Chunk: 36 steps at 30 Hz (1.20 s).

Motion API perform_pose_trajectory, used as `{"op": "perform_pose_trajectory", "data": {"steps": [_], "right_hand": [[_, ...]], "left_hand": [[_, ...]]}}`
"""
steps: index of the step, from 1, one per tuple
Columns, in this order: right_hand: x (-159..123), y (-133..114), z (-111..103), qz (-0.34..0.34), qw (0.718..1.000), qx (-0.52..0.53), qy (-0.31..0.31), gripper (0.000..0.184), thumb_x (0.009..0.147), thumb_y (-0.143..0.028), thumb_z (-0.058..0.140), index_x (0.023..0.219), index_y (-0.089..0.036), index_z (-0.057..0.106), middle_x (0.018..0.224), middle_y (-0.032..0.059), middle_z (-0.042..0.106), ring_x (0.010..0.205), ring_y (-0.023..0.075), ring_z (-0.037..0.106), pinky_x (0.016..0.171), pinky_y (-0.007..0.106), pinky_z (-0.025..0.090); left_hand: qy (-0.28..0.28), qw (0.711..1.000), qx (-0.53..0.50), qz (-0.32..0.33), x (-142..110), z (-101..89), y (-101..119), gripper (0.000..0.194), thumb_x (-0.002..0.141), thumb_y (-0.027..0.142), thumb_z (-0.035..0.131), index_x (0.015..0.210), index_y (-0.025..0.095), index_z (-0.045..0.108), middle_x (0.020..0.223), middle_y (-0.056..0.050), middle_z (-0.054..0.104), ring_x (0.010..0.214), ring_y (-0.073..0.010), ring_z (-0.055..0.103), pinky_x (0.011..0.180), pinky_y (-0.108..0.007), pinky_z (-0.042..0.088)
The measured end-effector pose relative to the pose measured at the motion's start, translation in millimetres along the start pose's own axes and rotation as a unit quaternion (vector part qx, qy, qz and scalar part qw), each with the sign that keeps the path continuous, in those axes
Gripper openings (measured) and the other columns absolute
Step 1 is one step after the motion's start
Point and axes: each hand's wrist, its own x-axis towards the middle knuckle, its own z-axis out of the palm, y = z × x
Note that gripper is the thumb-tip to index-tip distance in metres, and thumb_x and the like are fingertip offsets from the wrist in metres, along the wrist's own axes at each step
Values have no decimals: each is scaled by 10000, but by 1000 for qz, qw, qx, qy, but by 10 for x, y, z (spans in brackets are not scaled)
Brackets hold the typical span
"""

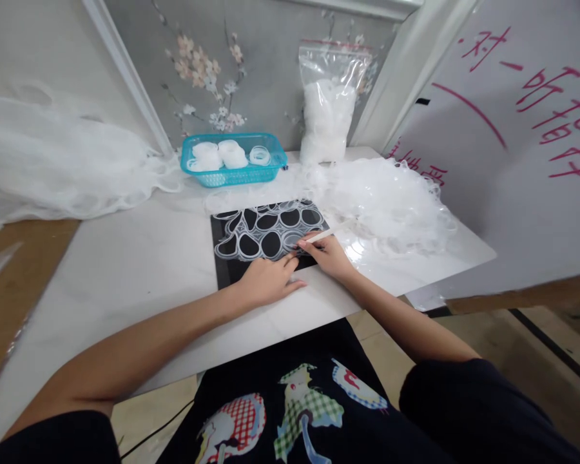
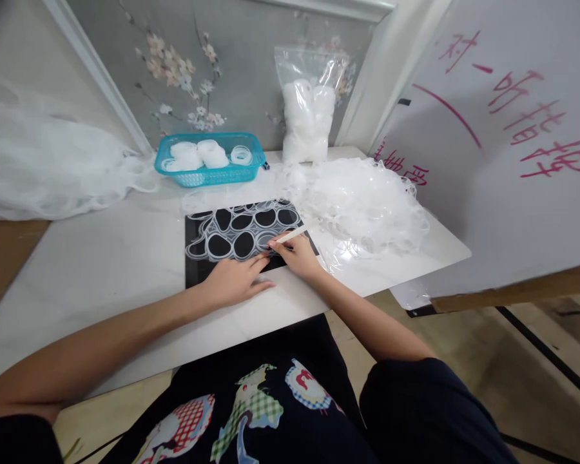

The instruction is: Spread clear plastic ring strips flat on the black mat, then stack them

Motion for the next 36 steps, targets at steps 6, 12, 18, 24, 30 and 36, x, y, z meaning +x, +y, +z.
{"op": "perform_pose_trajectory", "data": {"steps": [6,12,18,24,30,36], "right_hand": [[-39,85,24,-31,998,-51,5,220,894,-353,552,825,-235,725,891,42,741,1042,256,631,1015,464,432],[-68,39,49,-146,958,-245,-11,191,879,-210,562,929,-316,713,896,-7,744,1268,281,478,1151,615,-22],[751,131,-698,-7,910,-366,194,308,933,-205,407,975,-236,710,1019,60,713,1184,272,495,1129,593,61],[926,274,-1454,136,851,-409,299,299,885,-325,506,948,-110,704,1317,211,539,1303,406,363,1033,630,267],[215,220,-766,-63,990,-122,14,325,903,-441,498,887,-211,727,1043,102,687,1056,258,612,867,427,511],[-63,167,-345,-134,955,-258,-54,285,974,-324,460,1083,-278,718,1002,77,663,897,185,640,798,342,431]], "left_hand": [[-2,998,-49,-25,1,-30,-16,579,938,581,411,1321,157,506,1308,-117,590,950,-297,673,684,-371,513],[-18,993,-105,-47,23,-98,-32,713,853,660,498,1359,159,469,1166,-120,672,970,-321,670,802,-414,509],[-48,994,-100,-9,-49,-139,-77,756,836,718,457,1397,212,457,1463,-65,441,1126,-293,609,832,-359,510],[-12,997,-44,54,-478,-98,-314,600,915,616,417,1410,278,446,1497,-30,390,897,-209,692,634,-291,492],[83,988,-35,-129,-690,36,-745,401,956,492,409,1191,224,594,1269,-42,618,925,-221,675,640,-285,459],[-15,983,-83,-166,-643,-63,-881,360,932,512,412,1050,215,576,863,-26,675,701,-202,632,593,-277,378]]}}
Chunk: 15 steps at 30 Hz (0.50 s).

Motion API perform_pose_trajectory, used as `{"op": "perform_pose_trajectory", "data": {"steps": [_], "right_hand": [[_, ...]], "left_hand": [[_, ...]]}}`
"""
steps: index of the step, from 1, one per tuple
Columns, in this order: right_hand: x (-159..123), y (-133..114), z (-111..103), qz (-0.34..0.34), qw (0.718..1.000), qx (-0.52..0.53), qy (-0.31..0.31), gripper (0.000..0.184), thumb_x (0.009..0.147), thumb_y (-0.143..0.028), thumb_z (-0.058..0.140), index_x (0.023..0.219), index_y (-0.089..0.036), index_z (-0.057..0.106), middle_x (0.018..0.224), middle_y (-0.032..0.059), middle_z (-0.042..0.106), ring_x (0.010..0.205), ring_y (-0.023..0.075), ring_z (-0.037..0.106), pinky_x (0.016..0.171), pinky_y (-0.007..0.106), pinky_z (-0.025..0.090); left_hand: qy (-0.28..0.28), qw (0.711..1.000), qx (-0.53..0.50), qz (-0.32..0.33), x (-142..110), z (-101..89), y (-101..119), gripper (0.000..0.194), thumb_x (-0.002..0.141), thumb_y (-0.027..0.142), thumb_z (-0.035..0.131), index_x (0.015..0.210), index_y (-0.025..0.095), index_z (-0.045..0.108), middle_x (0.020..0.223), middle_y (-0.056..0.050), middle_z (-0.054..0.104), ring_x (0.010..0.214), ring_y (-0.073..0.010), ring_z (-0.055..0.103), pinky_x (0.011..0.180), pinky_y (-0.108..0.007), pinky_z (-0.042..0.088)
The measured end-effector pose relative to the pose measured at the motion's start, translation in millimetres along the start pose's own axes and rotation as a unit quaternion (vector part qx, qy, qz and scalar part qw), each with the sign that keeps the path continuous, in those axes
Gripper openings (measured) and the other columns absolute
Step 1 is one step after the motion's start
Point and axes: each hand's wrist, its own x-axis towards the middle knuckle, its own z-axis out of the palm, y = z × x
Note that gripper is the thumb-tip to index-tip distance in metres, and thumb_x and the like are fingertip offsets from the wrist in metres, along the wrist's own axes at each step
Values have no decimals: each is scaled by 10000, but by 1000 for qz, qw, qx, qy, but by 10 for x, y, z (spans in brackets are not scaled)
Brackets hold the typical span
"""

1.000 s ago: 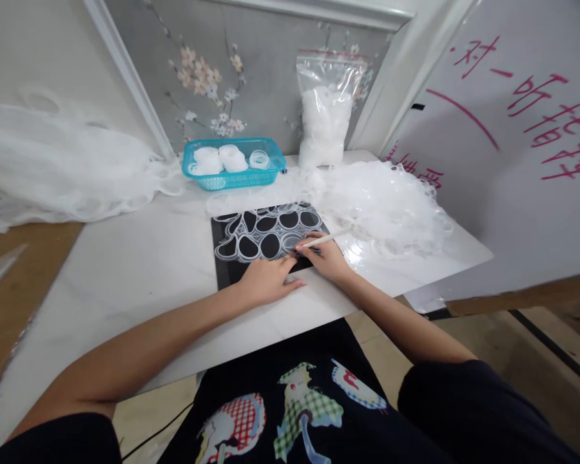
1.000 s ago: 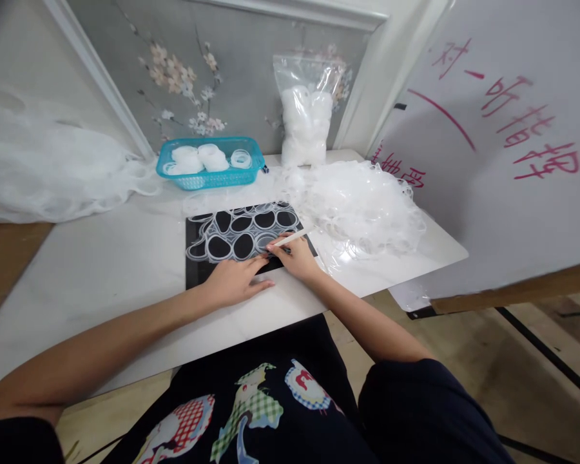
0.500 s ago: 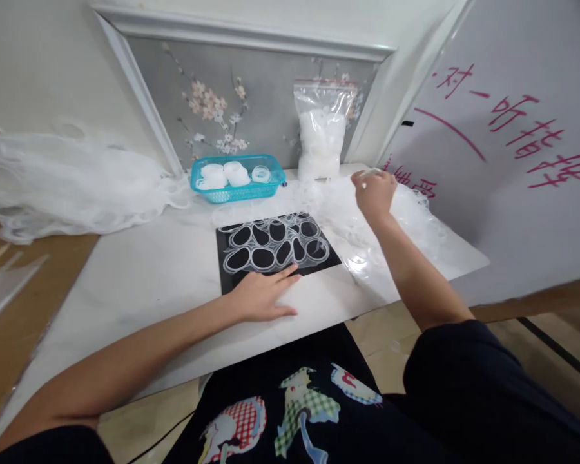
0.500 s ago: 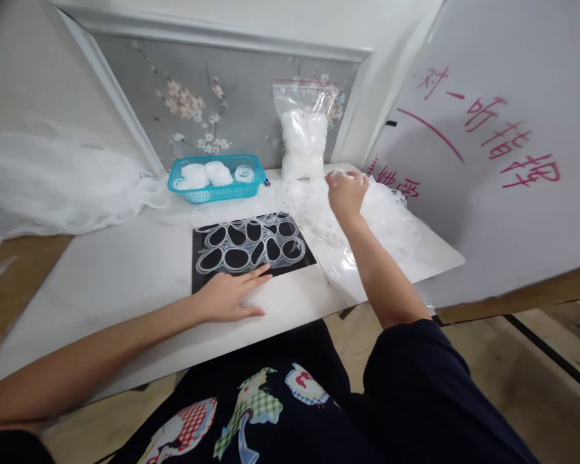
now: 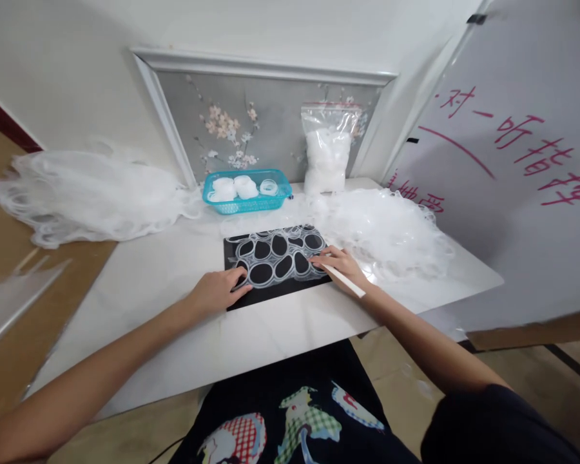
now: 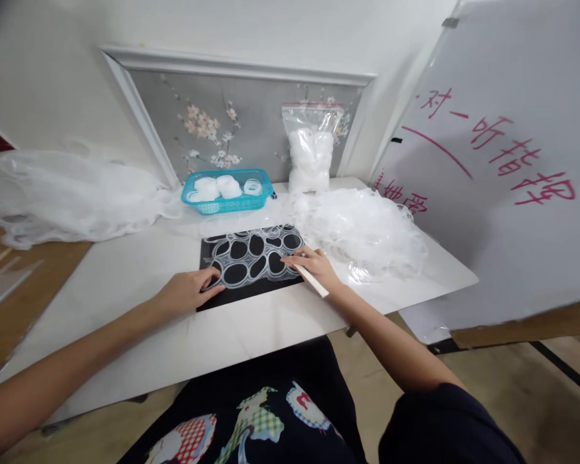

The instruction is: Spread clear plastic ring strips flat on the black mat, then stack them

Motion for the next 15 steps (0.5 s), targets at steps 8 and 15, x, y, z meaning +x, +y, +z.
{"op": "perform_pose_trajectory", "data": {"steps": [8,15], "right_hand": [[38,43,8,-29,996,-66,-51,341,976,-260,442,1273,-274,610,996,67,708,875,178,657,731,298,407],[274,-192,-459,114,974,136,138,424,965,-490,384,1060,-232,707,641,3,651,391,92,452,414,230,357]], "left_hand": [[38,991,-123,-34,-33,-604,-45,419,836,582,476,705,198,583,607,18,533,584,-142,499,565,-243,317],[246,943,-216,-56,-49,-1536,36,438,675,564,660,580,164,507,496,63,297,490,-64,249,490,-221,212]]}}
